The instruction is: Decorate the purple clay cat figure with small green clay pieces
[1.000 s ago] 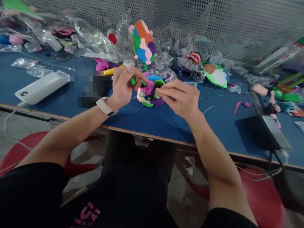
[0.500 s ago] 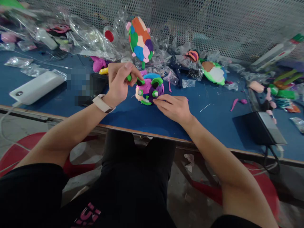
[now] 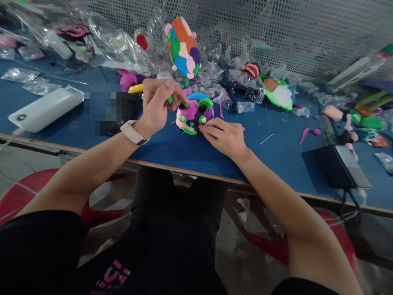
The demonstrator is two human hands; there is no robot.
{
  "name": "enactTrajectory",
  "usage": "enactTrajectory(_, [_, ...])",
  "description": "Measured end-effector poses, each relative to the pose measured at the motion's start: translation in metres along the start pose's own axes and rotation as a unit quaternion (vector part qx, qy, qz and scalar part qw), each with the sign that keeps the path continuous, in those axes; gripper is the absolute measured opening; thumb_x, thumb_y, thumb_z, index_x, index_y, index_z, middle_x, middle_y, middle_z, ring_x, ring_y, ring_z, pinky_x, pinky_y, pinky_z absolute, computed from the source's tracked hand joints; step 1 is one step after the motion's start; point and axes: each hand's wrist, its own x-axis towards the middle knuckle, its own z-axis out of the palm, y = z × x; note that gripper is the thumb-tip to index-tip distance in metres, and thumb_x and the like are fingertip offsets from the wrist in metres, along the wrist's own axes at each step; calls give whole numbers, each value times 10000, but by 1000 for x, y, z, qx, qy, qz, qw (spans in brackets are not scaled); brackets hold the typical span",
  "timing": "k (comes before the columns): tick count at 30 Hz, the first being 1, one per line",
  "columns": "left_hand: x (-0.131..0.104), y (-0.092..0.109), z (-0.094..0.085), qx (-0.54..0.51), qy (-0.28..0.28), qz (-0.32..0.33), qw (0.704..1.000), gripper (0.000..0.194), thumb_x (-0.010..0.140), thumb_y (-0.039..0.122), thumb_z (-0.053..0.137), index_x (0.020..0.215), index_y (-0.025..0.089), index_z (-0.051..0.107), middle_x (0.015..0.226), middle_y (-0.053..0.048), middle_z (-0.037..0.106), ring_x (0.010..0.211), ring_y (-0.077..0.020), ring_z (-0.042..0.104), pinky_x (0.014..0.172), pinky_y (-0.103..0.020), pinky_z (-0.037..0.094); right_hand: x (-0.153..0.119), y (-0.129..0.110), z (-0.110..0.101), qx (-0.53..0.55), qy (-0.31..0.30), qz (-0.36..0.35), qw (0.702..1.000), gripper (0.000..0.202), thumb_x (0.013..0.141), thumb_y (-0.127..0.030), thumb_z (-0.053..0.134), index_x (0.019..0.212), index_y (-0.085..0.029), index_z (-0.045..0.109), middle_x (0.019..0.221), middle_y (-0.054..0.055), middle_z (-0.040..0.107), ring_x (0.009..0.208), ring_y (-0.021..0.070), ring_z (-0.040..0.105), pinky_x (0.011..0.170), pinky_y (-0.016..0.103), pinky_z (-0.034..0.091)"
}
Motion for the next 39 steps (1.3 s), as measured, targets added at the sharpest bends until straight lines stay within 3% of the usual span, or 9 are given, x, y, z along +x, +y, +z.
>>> enactTrajectory(8, [2, -6, -1, -9, -8, 15, 1000, 709, 1058, 723, 451, 698, 224, 804, 454, 7, 474, 421, -82, 400, 466, -303, 332, 0, 1, -2, 3, -8, -11, 1000, 103, 977, -244, 736, 995, -296, 824, 934, -32, 833, 726, 106, 757, 577, 242, 522])
enactTrajectory(12, [1, -8, -1, -25, -13, 34, 999, 646, 1068, 666, 488, 731, 225, 819, 467, 11, 472, 412, -95, 409, 457, -296, 315, 1, -1, -4, -1, -17, -12, 1000, 111, 981, -218, 727, 1000, -285, 814, 953, -27, 836, 747, 110, 767, 593, 242, 533])
enactTrajectory(19, [2, -4, -2, -5, -7, 22, 1000, 616, 1077, 625, 509, 702, 239, 810, 467, 4, 480, 420, -96, 432, 464, -299, 315, 3, -3, -5, 9, 24, -24, 999, 44, 955, -204, 758, 972, -243, 771, 917, -19, 822, 721, 112, 755, 552, 245, 505])
enactTrajectory(25, [3, -5, -1, -38, -5, 47, 998, 560, 1077, 563, 551, 718, 238, 832, 443, 5, 470, 396, -82, 416, 435, -295, 273, 6, -6, -6, 21, 20, -2, 1000, 26, 955, -231, 763, 929, -228, 766, 890, -14, 811, 625, 90, 679, 537, 254, 469])
enactTrajectory(39, [3, 2, -1, 32, -7, -14, 999, 593, 1031, 643, 533, 627, 268, 753, 442, -3, 476, 425, -125, 418, 469, -337, 356, 4, -10, -6, 18, -1, 63, 998, 130, 956, -328, 747, 872, -228, 756, 849, -1, 792, 547, 97, 594, 534, 277, 451])
